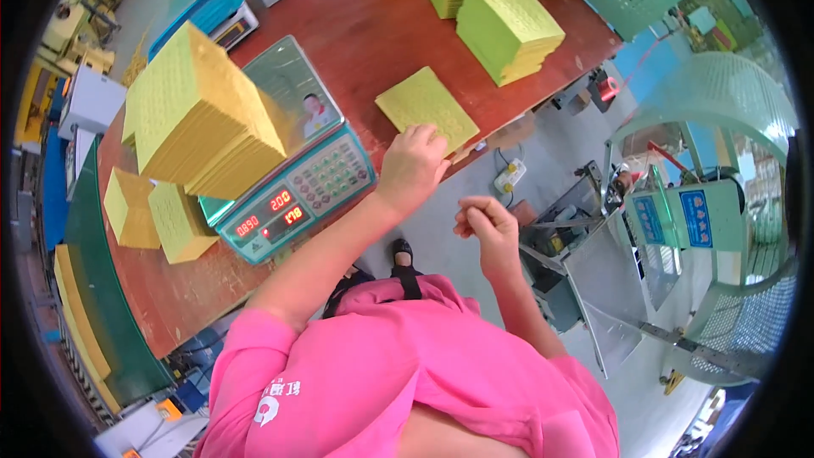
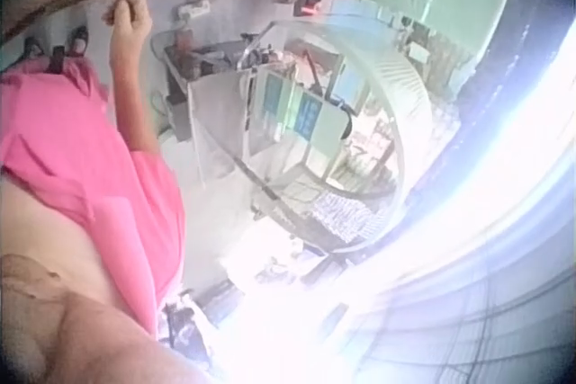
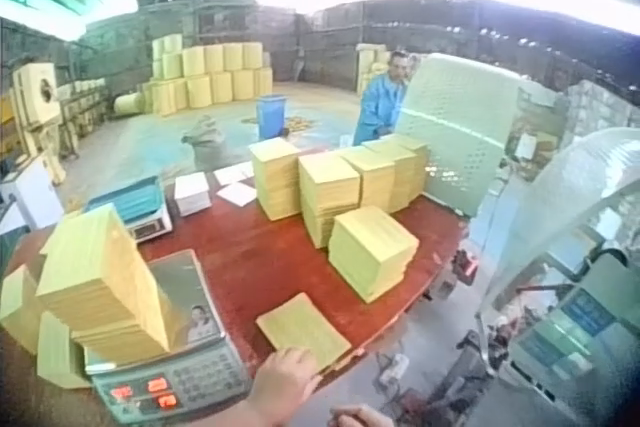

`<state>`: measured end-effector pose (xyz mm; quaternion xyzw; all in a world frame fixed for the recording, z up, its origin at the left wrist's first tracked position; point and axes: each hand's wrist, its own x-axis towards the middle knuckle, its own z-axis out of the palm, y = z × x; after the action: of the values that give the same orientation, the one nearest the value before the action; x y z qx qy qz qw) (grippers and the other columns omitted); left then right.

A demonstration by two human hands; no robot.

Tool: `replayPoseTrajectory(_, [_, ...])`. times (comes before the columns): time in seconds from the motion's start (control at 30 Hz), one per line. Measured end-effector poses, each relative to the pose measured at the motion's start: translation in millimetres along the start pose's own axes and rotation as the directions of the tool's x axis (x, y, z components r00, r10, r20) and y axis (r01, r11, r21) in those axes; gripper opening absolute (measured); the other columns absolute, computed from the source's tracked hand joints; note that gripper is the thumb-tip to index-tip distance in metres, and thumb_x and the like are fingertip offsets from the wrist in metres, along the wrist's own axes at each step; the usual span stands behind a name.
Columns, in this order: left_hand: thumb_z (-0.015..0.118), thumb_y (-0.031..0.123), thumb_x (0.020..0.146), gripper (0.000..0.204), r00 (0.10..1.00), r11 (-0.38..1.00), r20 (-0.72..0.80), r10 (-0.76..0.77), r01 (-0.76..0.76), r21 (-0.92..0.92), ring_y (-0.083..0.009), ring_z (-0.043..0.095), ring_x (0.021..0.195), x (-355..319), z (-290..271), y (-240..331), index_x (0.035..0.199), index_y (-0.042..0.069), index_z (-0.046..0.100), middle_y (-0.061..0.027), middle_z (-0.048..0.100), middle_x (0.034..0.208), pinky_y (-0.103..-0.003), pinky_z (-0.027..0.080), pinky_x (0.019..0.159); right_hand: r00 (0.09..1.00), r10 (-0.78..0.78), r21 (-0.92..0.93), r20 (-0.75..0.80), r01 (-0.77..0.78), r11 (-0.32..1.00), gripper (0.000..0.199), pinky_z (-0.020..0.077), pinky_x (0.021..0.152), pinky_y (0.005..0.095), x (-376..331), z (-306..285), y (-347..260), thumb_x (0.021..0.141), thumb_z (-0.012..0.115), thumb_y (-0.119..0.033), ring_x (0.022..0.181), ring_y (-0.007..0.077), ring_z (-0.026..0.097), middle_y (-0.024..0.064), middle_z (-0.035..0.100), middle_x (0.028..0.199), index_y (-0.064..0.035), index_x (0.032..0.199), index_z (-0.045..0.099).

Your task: Weighing and stacking yellow textured paper sheets on a digital scale in a factory setting.

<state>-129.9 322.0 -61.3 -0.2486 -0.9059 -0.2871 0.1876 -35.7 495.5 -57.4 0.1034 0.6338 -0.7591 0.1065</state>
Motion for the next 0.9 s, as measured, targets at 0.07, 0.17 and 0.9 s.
replayPoseTrajectory(0.07, [0.076, 0.014, 0.072, 0.022, 0.993, 0.993, 0.080, -0.082, 0.074, 0.094, -0.0310, 0.058, 0.099, 4.3, 16.1, -4.6, 0.085, 0.004, 0.061, -0.0106, 0.060, 0.105, -0.042, 0.048, 0.081, 0.999, 0.032, 0.052, -0.041, -0.030, 0.998, 0.017, 0.0492, 0.065, 0.0250, -15.7, -10.2, 14.2, 0.095, 0.053, -0.005, 0.072, 0.0123, 0.064, 0.0067, 0.067, 0.087, 0.0008, 0.106, 0.064])
replayPoseTrajectory(0.17, [0.075, 0.013, 0.072, 0.021, 0.988, 0.984, 0.144, -0.051, 0.026, 0.174, -0.0306, 0.058, 0.094, 5.9, 22.4, -5.0, 0.085, 0.005, 0.060, -0.0102, 0.058, 0.096, -0.042, 0.048, 0.077, 0.989, 0.106, 0.151, -0.099, -0.090, 0.984, 0.017, 0.0495, 0.065, 0.0251, -30.0, -15.9, 31.5, 0.095, 0.054, -0.006, 0.072, 0.0121, 0.064, 0.0066, 0.067, 0.087, 0.0009, 0.106, 0.065])
replayPoseTrajectory(0.9, [0.071, 0.017, 0.089, 0.041, 0.704, 0.166, 0.389, -0.594, 0.581, -0.797, -0.0202, 0.064, 0.100, -78.0, -76.5, 21.6, 0.123, 0.002, 0.052, -0.0091, 0.062, 0.112, -0.033, 0.054, 0.079, 0.991, -0.130, -0.197, 0.013, 0.130, 0.972, 0.032, 0.0449, 0.075, 0.0238, -1.2, 25.9, -52.1, 0.089, 0.052, -0.004, 0.087, 0.0080, 0.055, 0.0026, 0.063, 0.100, 0.0042, 0.119, 0.060])
